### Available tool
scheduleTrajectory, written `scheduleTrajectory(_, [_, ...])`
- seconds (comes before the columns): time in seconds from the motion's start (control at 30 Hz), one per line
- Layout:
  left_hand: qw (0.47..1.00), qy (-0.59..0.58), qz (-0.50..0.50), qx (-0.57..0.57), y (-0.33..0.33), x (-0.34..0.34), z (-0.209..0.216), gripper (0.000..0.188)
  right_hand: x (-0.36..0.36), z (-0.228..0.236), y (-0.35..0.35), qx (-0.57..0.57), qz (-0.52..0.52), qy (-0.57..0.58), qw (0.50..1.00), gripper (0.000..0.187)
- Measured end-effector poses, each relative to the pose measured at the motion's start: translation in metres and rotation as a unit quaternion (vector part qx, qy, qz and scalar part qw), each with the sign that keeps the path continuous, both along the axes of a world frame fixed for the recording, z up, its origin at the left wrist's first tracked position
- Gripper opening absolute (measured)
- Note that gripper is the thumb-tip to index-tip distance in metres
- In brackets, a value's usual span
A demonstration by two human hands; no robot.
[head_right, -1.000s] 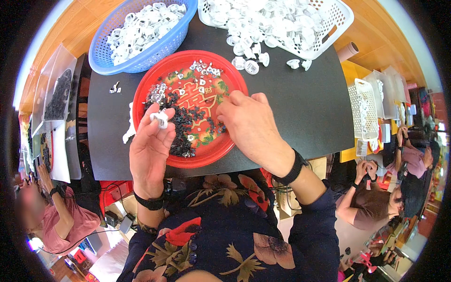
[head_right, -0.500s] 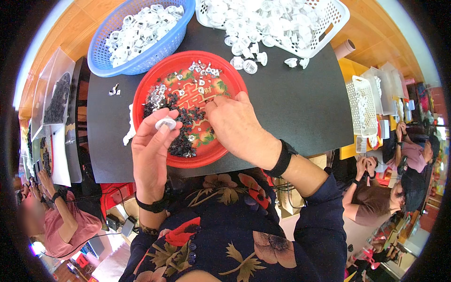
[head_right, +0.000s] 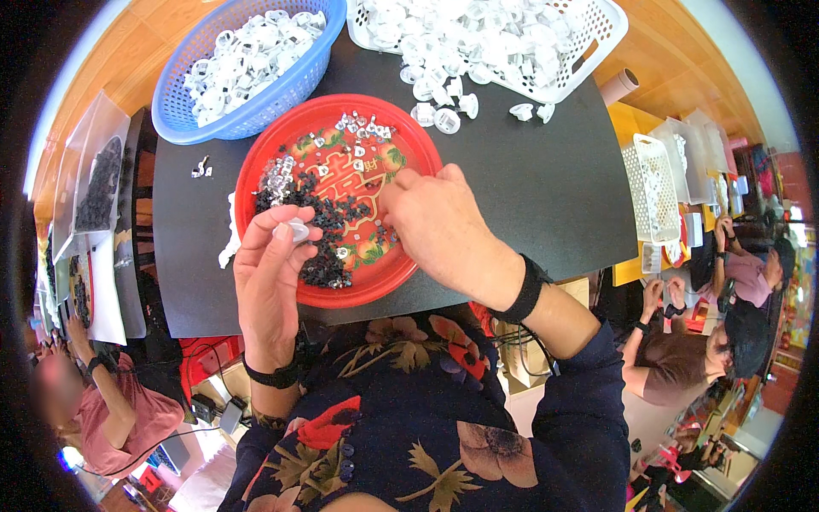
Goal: The person assembles components by hand, picking up a white plastic base and inserting a small black plastic piece and a metal pin into it. The person then places the assembled unit into a white basket and repeats the process.
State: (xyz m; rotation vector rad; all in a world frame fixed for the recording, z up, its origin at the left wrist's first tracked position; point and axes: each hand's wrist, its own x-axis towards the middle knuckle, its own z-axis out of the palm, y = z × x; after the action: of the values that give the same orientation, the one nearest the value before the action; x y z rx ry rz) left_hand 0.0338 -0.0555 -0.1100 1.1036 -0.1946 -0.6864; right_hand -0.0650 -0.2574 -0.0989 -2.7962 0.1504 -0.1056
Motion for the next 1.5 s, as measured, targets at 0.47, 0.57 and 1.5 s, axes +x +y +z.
scheduleTrajectory(0.47, [0.998,-0.054,-0.007,0.027,-0.002,-0.008,0.0,0.015,-0.002,-0.01,0.012,0.02,0.026,-0.049,0.998,0.009])
scheduleTrajectory(0.57, [0.994,-0.098,-0.01,0.056,-0.004,-0.012,0.0,0.015,-0.003,0.0,0.012,0.206,-0.024,-0.064,0.976,0.009])
scheduleTrajectory(1.5, [0.993,0.065,-0.095,-0.026,-0.007,-0.019,-0.002,0.017,0.0,0.007,0.022,0.042,0.097,-0.311,0.945,0.026])
